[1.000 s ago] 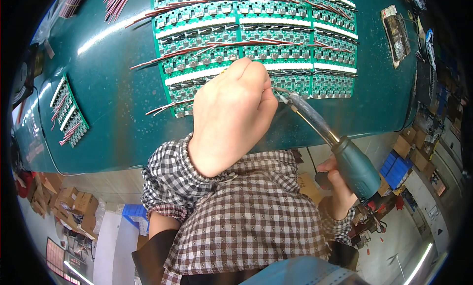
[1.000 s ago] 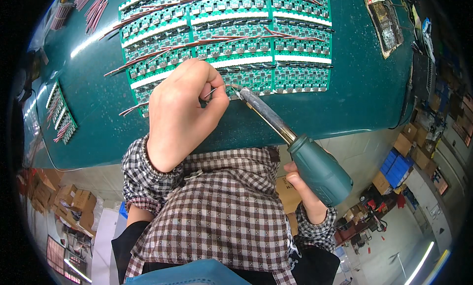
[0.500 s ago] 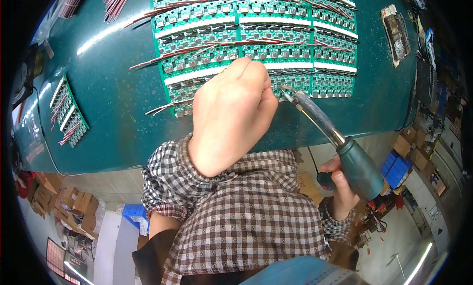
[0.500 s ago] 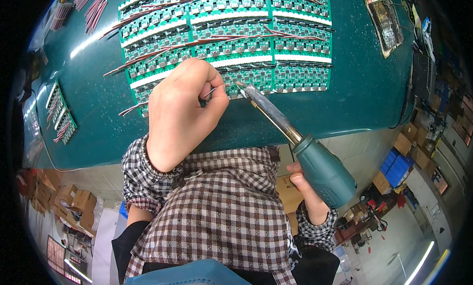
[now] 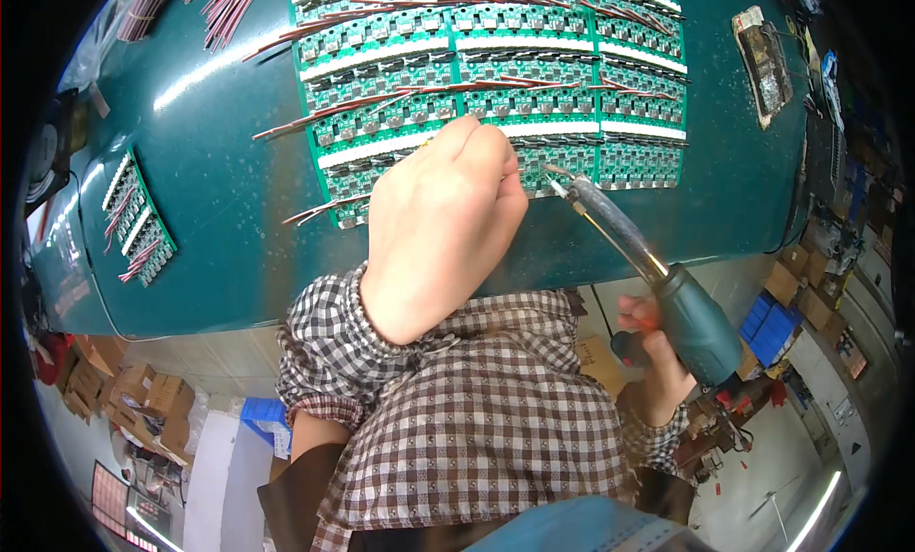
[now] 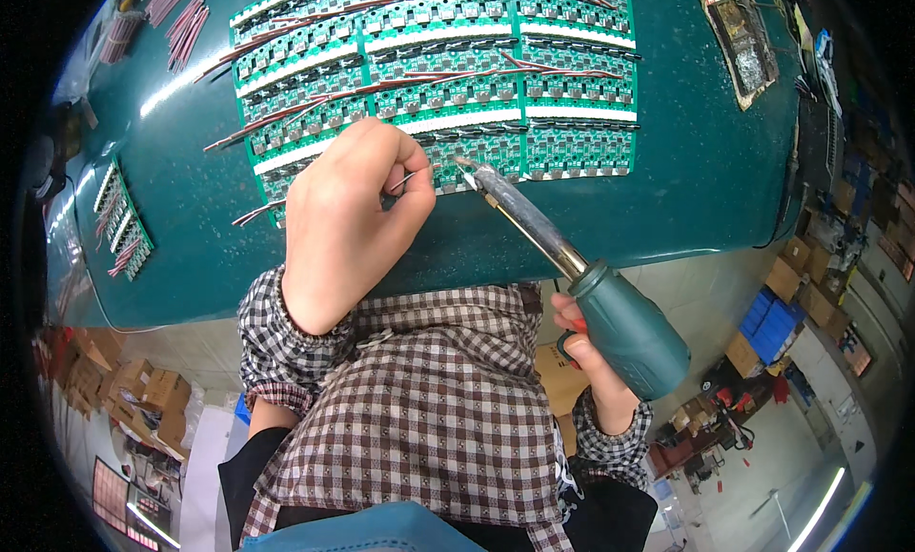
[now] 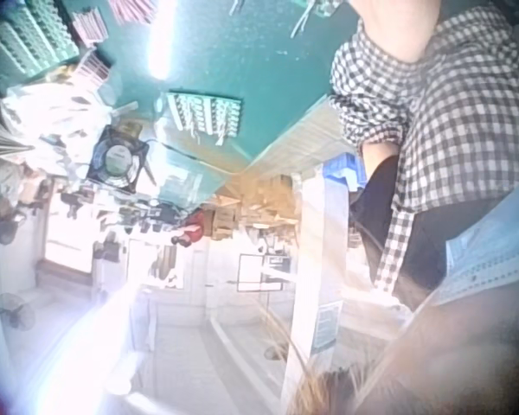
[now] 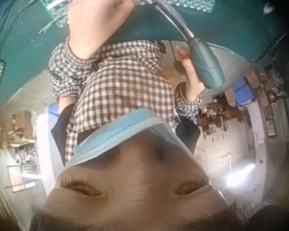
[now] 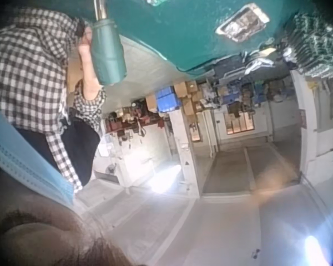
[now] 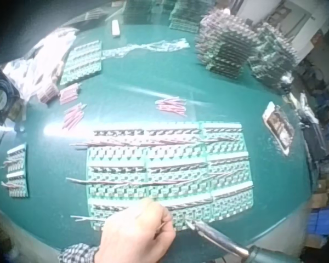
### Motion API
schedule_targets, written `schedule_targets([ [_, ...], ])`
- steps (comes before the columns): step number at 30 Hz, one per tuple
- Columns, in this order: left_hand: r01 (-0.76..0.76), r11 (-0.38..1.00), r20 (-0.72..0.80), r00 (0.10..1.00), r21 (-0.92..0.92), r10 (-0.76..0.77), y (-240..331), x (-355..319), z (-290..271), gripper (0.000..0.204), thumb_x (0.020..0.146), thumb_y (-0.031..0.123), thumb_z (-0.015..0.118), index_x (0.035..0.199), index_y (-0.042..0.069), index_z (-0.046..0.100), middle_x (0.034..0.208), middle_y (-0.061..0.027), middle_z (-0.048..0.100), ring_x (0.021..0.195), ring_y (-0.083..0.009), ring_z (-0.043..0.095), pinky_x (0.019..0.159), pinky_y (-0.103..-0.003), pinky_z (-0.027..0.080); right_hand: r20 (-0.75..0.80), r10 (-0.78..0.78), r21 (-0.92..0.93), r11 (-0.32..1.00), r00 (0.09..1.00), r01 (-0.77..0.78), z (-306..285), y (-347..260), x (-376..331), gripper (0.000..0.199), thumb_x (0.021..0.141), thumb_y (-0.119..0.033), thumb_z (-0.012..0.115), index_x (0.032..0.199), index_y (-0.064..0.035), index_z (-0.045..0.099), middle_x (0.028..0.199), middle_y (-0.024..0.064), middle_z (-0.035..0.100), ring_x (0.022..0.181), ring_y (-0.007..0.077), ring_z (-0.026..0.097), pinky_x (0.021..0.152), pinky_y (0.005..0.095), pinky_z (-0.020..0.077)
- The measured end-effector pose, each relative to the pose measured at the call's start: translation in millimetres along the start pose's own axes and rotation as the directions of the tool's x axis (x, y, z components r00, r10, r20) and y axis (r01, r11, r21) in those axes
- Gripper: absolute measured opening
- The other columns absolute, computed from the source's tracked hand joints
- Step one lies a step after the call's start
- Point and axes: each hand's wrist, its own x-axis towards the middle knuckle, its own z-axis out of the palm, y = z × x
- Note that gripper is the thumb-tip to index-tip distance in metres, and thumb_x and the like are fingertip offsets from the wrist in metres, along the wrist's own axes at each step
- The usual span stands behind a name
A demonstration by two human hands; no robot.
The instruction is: The person uses a soldering iron to attach wires to a green circuit board. They hold the board steady with one hand while applying the soldering iron with the other, working on multiple connection points across the board's surface.
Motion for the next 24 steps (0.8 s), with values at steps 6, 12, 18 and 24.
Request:
schedule_targets([
  [6,0.0,1.0,0.007,1.0,0.016,0.0,2.5,-0.1,-1.9,0.014,0.07,0.0,0.067,0.077,0.006,0.057,0.07,-0.0049,0.053,0.06,-0.0178,0.054,0.053,-0.03,0.044,0.041,-0.042,0.004,0.999,0.998,0.042,-7.0,11.0,-2.1,0.032,0.081,-0.002,0.068,0.109,0.0088,0.058,0.097,0.0197,0.065,0.094,0.0298,0.065,0.085,0.0427,0.0546],
  [12,-0.013,1.0,-0.015,1.0,0.008,0.013,1.8,-0.9,1.7,0.014,0.07,0.001,0.068,0.077,0.006,0.057,0.07,-0.0044,0.053,0.06,-0.0175,0.054,0.053,-0.03,0.044,0.024,-0.076,-0.015,0.997,0.997,0.077,-6.5,12.5,-2.8,0.031,0.08,0.0,0.067,0.109,0.0076,0.059,0.094,0.0174,0.066,0.091,0.0274,0.065,0.083,0.0405,0.0535],
  [18,-0.021,1.0,-0.043,0.999,-0.01,0.02,1.7,-1.2,4.3,0.015,0.07,0.001,0.068,0.077,0.006,0.056,0.071,-0.004,0.054,0.06,-0.0174,0.054,0.053,-0.03,0.044,0.026,-0.061,-0.035,0.997,0.998,0.062,-5.7,9.8,-1.8,0.032,0.08,-0.001,0.068,0.11,0.006,0.059,0.092,0.0152,0.066,0.088,0.0252,0.065,0.079,0.0375,0.0529],
  [24,-0.023,1.0,-0.065,0.998,0.01,0.024,2.4,-1.5,6.3,0.015,0.07,0.001,0.068,0.076,0.006,0.056,0.07,-0.0038,0.054,0.06,-0.0173,0.054,0.052,-0.03,0.044,0.08,-0.05,-0.09,0.994,0.996,0.057,-13.0,15.6,-3.6,0.033,0.079,-0.002,0.069,0.109,0.0054,0.059,0.091,0.0147,0.066,0.087,0.0244,0.065,0.078,0.0364,0.0525],
])
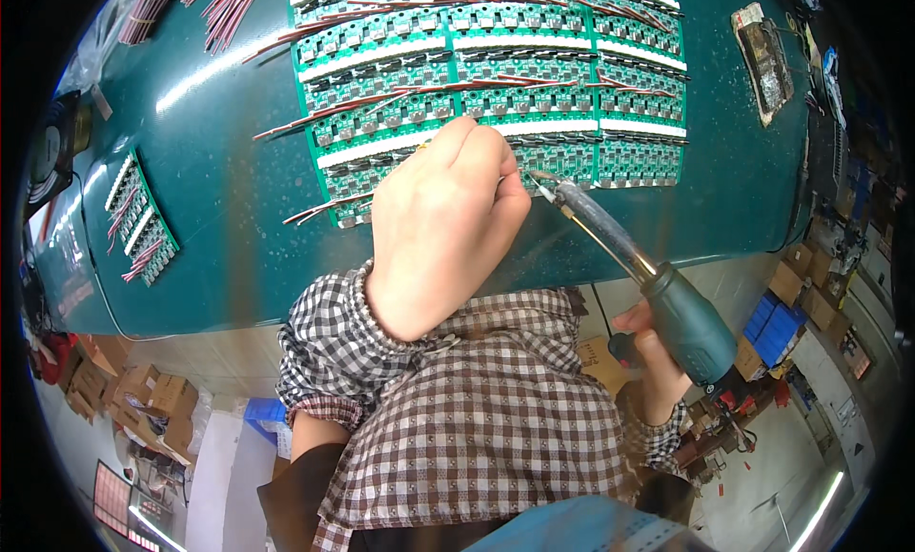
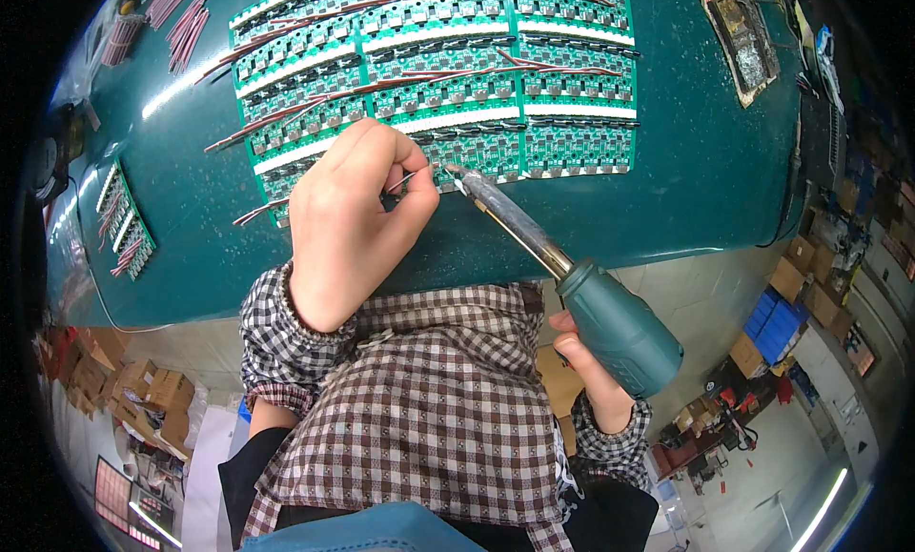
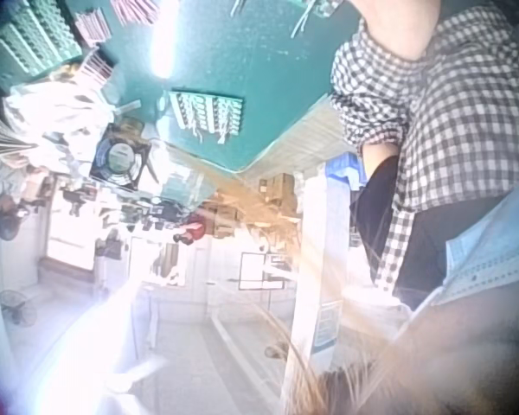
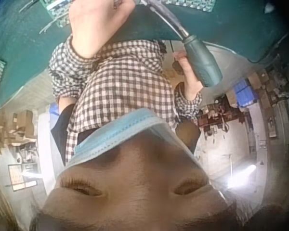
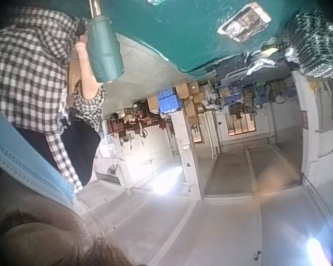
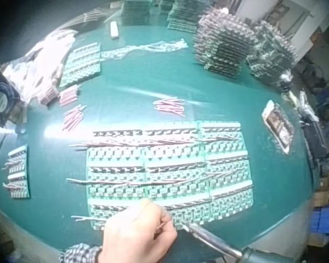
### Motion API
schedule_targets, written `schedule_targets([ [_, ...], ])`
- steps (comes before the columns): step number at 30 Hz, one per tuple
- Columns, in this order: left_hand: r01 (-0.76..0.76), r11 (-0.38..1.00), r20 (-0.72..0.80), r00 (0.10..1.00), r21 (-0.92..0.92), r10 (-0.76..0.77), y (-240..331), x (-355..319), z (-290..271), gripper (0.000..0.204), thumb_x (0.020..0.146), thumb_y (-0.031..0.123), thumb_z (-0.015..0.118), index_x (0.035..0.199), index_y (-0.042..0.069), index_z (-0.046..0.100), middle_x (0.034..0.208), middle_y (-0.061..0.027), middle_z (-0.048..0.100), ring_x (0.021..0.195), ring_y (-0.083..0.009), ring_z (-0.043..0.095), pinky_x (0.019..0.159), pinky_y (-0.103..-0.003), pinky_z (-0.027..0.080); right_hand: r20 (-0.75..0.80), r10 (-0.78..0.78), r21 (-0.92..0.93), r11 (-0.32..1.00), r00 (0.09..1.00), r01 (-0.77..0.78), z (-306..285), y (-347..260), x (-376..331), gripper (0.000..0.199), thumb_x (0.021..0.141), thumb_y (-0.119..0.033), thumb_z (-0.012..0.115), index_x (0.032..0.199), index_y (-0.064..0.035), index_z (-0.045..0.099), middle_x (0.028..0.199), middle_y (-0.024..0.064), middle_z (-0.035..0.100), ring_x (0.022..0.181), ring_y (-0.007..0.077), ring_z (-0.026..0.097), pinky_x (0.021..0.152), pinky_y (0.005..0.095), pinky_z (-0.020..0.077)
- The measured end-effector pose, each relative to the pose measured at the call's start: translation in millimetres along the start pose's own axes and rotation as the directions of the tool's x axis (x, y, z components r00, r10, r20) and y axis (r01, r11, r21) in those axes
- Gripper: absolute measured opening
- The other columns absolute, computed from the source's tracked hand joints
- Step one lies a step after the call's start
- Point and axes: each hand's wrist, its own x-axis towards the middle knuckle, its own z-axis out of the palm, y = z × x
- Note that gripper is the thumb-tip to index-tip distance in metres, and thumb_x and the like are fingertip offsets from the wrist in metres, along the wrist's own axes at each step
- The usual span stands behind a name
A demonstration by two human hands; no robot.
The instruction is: The person uses a soldering iron to attach wires to a green circuit board. They hold the board steady with one hand while applying the soldering iron with the other, working on multiple connection points across the board's surface.
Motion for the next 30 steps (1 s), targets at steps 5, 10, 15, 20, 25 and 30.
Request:
schedule_targets([
  [5,0.014,1.0,0.004,1.0,0.02,-0.014,1.3,0.6,-0.1,0.015,0.069,0.001,0.069,0.075,0.007,0.056,0.07,-0.0038,0.053,0.058,-0.0172,0.053,0.051,-0.03,0.043,-0.022,0.0,-0.022,1.0,1.0,-0.001,2.6,-0.8,2.4,0.028,0.079,-0.008,0.069,0.102,0.006,0.059,0.087,0.0148,0.063,0.082,0.0251,0.063,0.074,0.0364,0.0521],
  [10,0.016,1.0,-0.012,1.0,0.006,-0.015,0.7,0.3,2.2,0.015,0.069,0.001,0.069,0.075,0.007,0.056,0.069,-0.0038,0.053,0.057,-0.0172,0.052,0.05,-0.03,0.043,-0.113,0.038,-0.058,0.997,0.993,-0.044,14.1,-8.8,4.7,0.029,0.081,-0.019,0.068,0.09,0.0067,0.059,0.079,0.015,0.058,0.074,0.0262,0.06,0.069,0.0385,0.0522],
  [15,0.001,1.0,0.0,1.0,0.012,-0.001,1.1,0.2,1.4,0.016,0.069,0.001,0.068,0.075,0.007,0.056,0.069,-0.0039,0.053,0.057,-0.0172,0.052,0.05,-0.03,0.043,-0.113,0.024,-0.064,0.997,0.993,-0.032,15.2,-10.1,6.0,0.029,0.081,-0.019,0.068,0.091,0.0064,0.059,0.079,0.0144,0.057,0.073,0.0252,0.059,0.068,0.0388,0.0528],
  [20,-0.004,1.0,-0.008,1.0,0.019,0.004,0.4,0.4,2.8,0.016,0.068,0.001,0.068,0.075,0.007,0.056,0.07,-0.0041,0.053,0.058,-0.0174,0.053,0.051,-0.03,0.043,-0.114,0.063,-0.089,0.993,0.991,-0.073,14.5,-13.5,6.4,0.03,0.08,-0.019,0.069,0.091,0.007,0.059,0.078,0.0144,0.058,0.071,0.0245,0.059,0.067,0.0372,0.0524],
  [25,-0.01,1.0,-0.014,1.0,0.018,0.01,0.6,0.8,4.4,0.015,0.068,0.001,0.068,0.075,0.006,0.056,0.071,-0.0043,0.054,0.059,-0.0176,0.054,0.051,-0.03,0.044,-0.189,0.053,-0.061,0.996,0.981,-0.065,18.6,-9.2,5.2,0.031,0.08,-0.02,0.069,0.091,0.0073,0.059,0.079,0.0136,0.059,0.071,0.0234,0.06,0.067,0.0353,0.0516],
  [30,-0.003,1.0,-0.009,1.0,0.024,0.003,0.6,0.6,3.5,0.015,0.068,0.001,0.068,0.075,0.006,0.056,0.07,-0.0044,0.054,0.059,-0.0178,0.054,0.051,-0.03,0.044,-0.163,0.036,-0.068,0.997,0.986,-0.048,18.6,-10.3,7.8,0.032,0.08,-0.021,0.07,0.092,0.0075,0.059,0.077,0.013,0.059,0.071,0.0227,0.06,0.067,0.0355,0.0514],
])
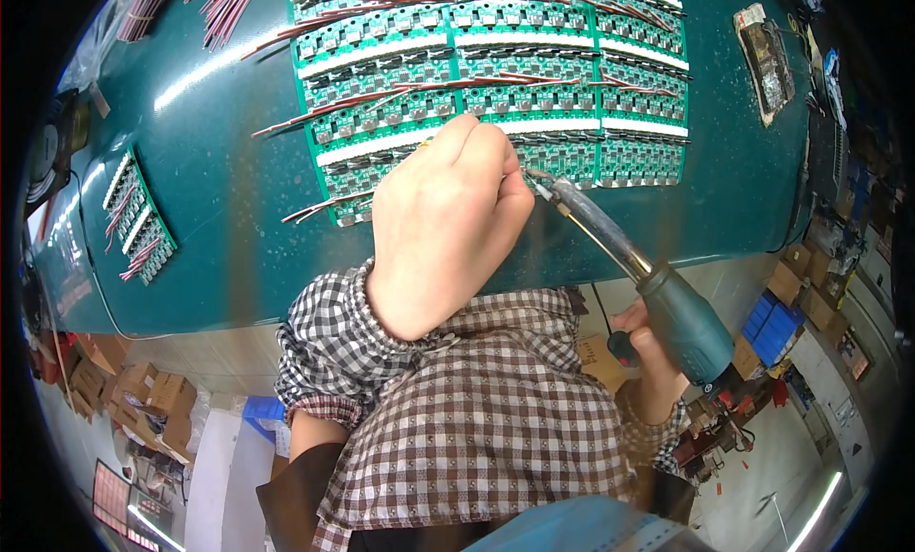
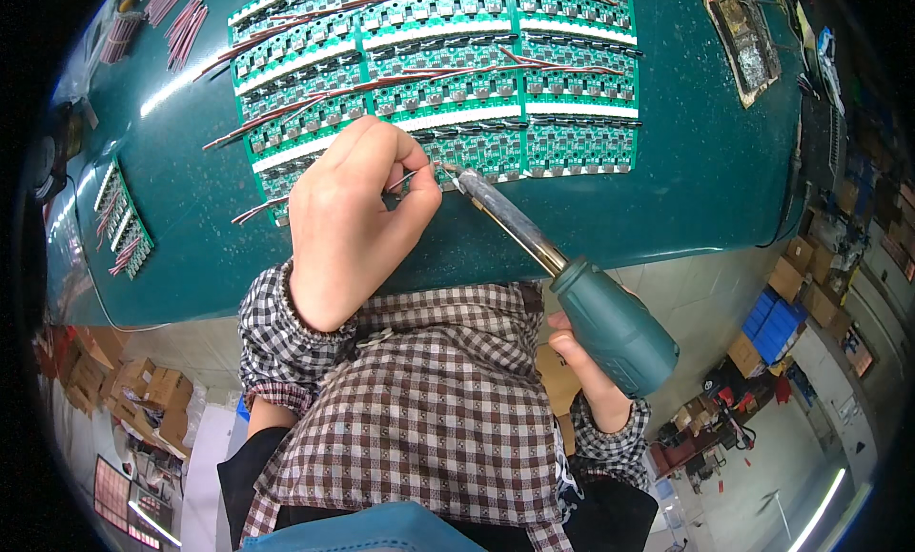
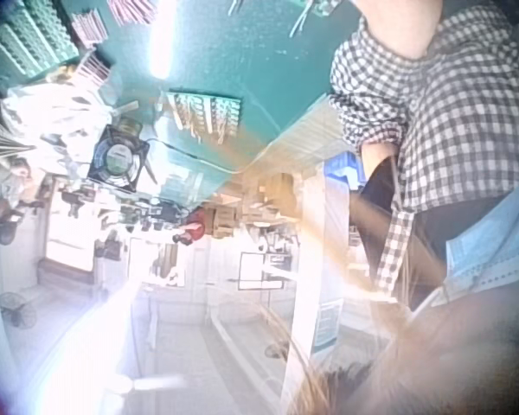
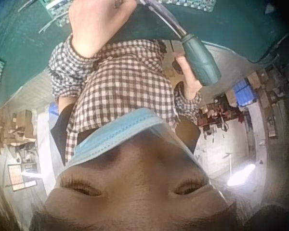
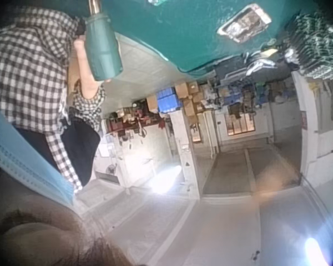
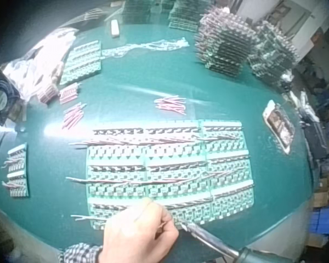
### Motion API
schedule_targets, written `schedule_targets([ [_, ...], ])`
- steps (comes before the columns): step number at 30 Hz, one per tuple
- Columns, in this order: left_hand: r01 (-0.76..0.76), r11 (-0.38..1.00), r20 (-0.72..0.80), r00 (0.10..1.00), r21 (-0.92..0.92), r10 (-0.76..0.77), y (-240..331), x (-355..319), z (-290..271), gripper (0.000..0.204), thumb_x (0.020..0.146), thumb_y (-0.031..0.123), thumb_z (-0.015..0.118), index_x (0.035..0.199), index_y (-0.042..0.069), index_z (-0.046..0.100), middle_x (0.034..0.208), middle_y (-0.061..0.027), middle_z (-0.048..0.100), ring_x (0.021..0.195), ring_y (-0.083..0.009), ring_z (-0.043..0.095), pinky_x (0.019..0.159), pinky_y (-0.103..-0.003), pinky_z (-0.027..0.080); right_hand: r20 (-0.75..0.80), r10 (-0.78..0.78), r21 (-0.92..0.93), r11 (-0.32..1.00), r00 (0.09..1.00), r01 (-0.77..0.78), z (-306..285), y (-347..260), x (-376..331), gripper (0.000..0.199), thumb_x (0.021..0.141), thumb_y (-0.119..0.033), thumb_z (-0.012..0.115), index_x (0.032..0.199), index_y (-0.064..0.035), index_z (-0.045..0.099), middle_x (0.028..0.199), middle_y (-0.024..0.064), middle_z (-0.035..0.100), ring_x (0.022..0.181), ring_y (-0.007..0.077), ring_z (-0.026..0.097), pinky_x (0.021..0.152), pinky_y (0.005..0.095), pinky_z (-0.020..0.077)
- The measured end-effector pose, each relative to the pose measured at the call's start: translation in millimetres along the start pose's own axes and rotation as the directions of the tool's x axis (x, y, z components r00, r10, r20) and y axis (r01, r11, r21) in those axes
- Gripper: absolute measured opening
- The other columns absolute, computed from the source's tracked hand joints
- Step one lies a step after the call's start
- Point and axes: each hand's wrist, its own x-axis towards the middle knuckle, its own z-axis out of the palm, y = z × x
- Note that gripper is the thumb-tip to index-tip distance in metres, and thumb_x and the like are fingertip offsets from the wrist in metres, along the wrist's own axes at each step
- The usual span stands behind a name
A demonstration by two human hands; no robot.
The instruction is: The person uses a soldering iron to attach wires to a green circuit board. They hold the board steady with one hand while applying the soldering iron with the other, working on multiple connection points across the board's surface.
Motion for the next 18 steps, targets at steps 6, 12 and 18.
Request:
schedule_targets([
  [6,0.002,1.0,0.002,1.0,0.0,-0.002,1.7,0.7,0.6,0.015,0.068,0.001,0.068,0.075,0.007,0.056,0.07,-0.0044,0.053,0.059,-0.018,0.053,0.051,-0.03,0.043,0.017,0.0,-0.008,1.0,1.0,0.0,-5.8,5.5,-1.9,0.033,0.082,-0.025,0.07,0.089,0.0062,0.059,0.077,0.0142,0.061,0.064,0.0183,0.057,0.053,0.0289,0.046],
  [12,0.006,1.0,0.002,1.0,-0.008,-0.006,1.8,1.0,-0.6,0.015,0.068,0.001,0.068,0.075,0.007,0.056,0.069,-0.0042,0.052,0.058,-0.0181,0.052,0.051,-0.031,0.043,0.109,0.025,0.044,0.999,0.994,-0.03,-20.8,10.2,-4.9,0.038,0.076,0.001,0.071,0.111,0.0058,0.057,0.087,0.0132,0.065,0.084,0.0245,0.065,0.076,0.0365,0.0533],
  [18,0.007,1.0,0.006,1.0,-0.015,-0.007,2.6,1.6,0.2,0.015,0.068,0.001,0.068,0.075,0.007,0.056,0.069,-0.0041,0.051,0.058,-0.0179,0.052,0.051,-0.031,0.043,0.03,-0.08,0.071,0.994,0.996,0.077,-12.0,6.8,0.7,0.03,0.079,-0.017,0.071,0.096,0.0061,0.06,0.081,0.0132,0.062,0.074,0.0236,0.062,0.068,0.0348,0.0507],
])
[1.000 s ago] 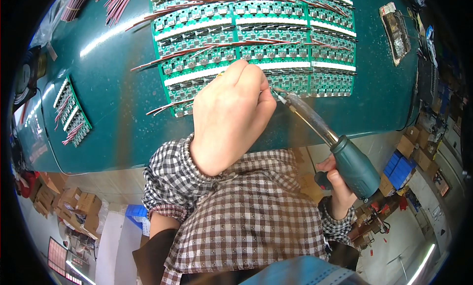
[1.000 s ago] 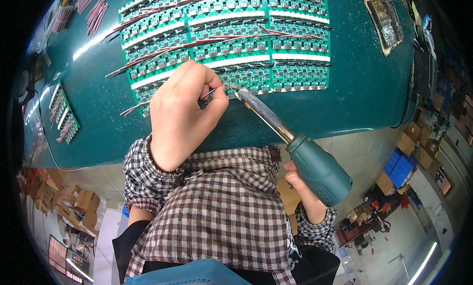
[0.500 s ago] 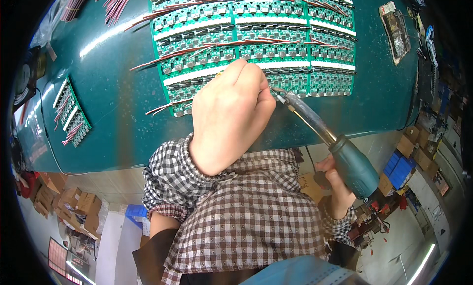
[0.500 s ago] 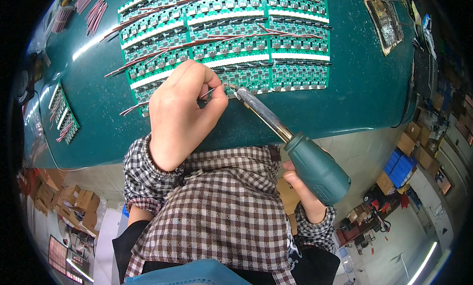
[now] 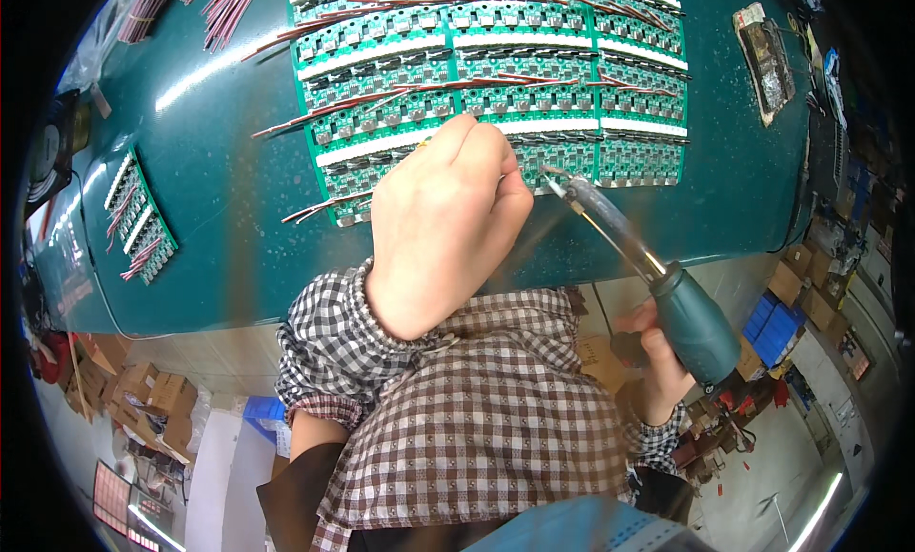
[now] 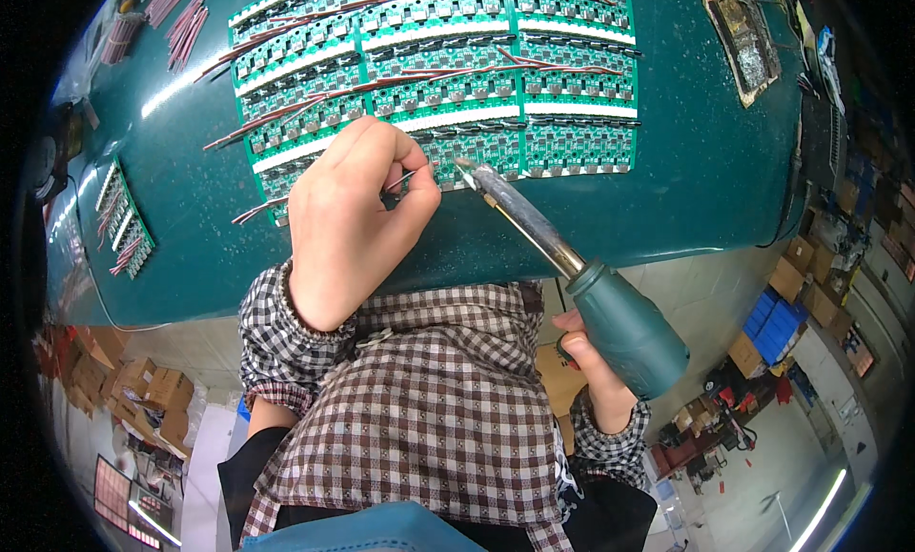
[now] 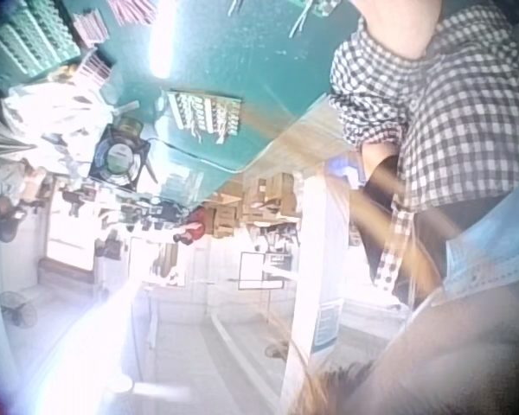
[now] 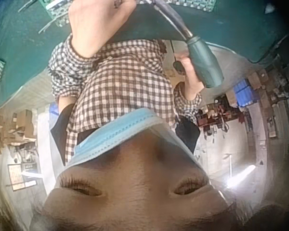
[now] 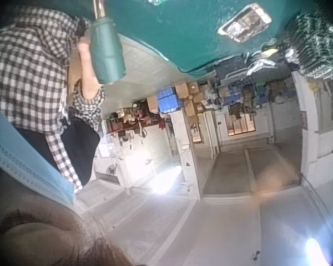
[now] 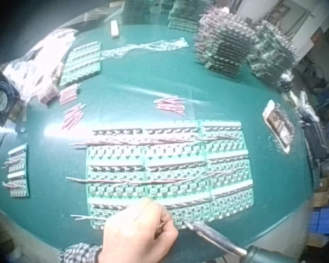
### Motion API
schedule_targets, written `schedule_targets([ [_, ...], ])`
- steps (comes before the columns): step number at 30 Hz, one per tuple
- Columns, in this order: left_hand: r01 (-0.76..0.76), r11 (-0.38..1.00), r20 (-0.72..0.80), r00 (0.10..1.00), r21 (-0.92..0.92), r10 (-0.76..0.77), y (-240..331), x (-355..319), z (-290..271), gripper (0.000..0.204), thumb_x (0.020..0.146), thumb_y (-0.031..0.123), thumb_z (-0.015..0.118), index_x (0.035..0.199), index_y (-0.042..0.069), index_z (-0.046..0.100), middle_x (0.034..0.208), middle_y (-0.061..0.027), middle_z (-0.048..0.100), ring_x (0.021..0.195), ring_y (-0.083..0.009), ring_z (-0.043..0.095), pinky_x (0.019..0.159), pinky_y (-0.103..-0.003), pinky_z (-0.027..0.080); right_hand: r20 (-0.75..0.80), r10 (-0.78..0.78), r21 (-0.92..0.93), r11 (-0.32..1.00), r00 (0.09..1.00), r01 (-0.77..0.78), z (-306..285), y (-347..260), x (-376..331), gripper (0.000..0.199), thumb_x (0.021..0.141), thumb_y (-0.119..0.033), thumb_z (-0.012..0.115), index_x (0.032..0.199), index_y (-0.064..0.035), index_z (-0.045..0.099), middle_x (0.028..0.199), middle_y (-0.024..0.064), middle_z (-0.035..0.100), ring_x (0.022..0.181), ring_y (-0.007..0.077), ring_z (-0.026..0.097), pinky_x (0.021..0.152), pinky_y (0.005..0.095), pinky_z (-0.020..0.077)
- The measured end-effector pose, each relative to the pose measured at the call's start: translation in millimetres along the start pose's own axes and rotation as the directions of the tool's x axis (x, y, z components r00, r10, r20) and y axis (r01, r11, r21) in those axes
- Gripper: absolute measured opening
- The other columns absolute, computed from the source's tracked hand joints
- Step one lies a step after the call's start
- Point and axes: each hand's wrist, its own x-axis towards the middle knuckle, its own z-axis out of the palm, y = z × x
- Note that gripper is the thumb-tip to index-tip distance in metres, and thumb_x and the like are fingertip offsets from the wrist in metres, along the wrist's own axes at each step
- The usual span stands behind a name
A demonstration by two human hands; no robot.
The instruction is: The person uses a soldering iron to attach wires to a green circuit board. They hold the board steady with one hand while applying the soldering iron with the other, working on multiple connection points across the board's surface.
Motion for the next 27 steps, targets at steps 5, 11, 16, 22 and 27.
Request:
schedule_targets([
  [5,0.005,1.0,0.006,1.0,-0.003,-0.005,2.2,0.9,-1.7,0.015,0.069,0.001,0.068,0.075,0.007,0.056,0.068,-0.0038,0.051,0.058,-0.0177,0.052,0.051,-0.03,0.043,-0.06,0.027,0.089,0.996,0.998,-0.021,-8.5,2.8,4.4,0.034,0.077,-0.019,0.072,0.095,0.0073,0.061,0.082,0.0135,0.061,0.075,0.0257,0.064,0.071,0.0378,0.0537],
  [11,-0.004,1.0,0.057,0.998,-0.026,0.005,2.9,-2.0,-9.4,0.019,0.072,0.001,0.07,0.085,0.005,0.058,0.078,-0.0059,0.055,0.066,-0.0181,0.055,0.058,-0.029,0.046,-0.157,-0.023,0.234,0.97,0.987,0.06,-17.8,5.1,14.6,0.035,0.081,-0.021,0.068,0.098,0.0076,0.057,0.082,0.0132,0.059,0.073,0.0246,0.063,0.066,0.0405,0.0572],
  [16,-0.03,1.0,-0.024,0.999,-0.01,0.029,9.4,2.3,-53.2,0.026,0.074,0.003,0.071,0.096,0.004,0.057,0.087,-0.0114,0.056,0.077,-0.0276,0.059,0.066,-0.035,0.048,-0.172,-0.146,0.315,0.929,0.974,0.195,-36.5,17.7,26.3,0.042,0.088,-0.023,0.062,0.113,0.0085,0.051,0.084,0.0129,0.056,0.071,0.0208,0.061,0.063,0.0368,0.0589],
  [22,-0.104,0.985,-0.068,0.991,0.137,0.114,-12.1,61.4,-74.9,0.017,0.08,0.0,0.066,0.095,0.001,0.059,0.088,-0.0096,0.06,0.079,-0.0217,0.062,0.071,-0.03,0.05,-0.152,-0.164,0.41,0.887,0.975,0.213,-36.6,12.8,40.2,0.038,0.09,-0.022,0.061,0.111,0.0076,0.052,0.08,0.0108,0.056,0.07,0.0202,0.061,0.062,0.0364,0.0586],
  [27,-0.313,0.926,-0.096,0.936,0.211,0.339,-28.8,127.3,-43.9,0.013,0.082,0.007,0.065,0.094,0.004,0.06,0.086,-0.0097,0.058,0.078,-0.0234,0.062,0.07,-0.033,0.051,-0.136,-0.15,0.45,0.872,0.979,0.196,-45.7,17.6,39.6,0.034,0.091,-0.022,0.061,0.108,0.0066,0.053,0.08,0.0101,0.057,0.07,0.0202,0.062,0.063,0.0366,0.0585],
])
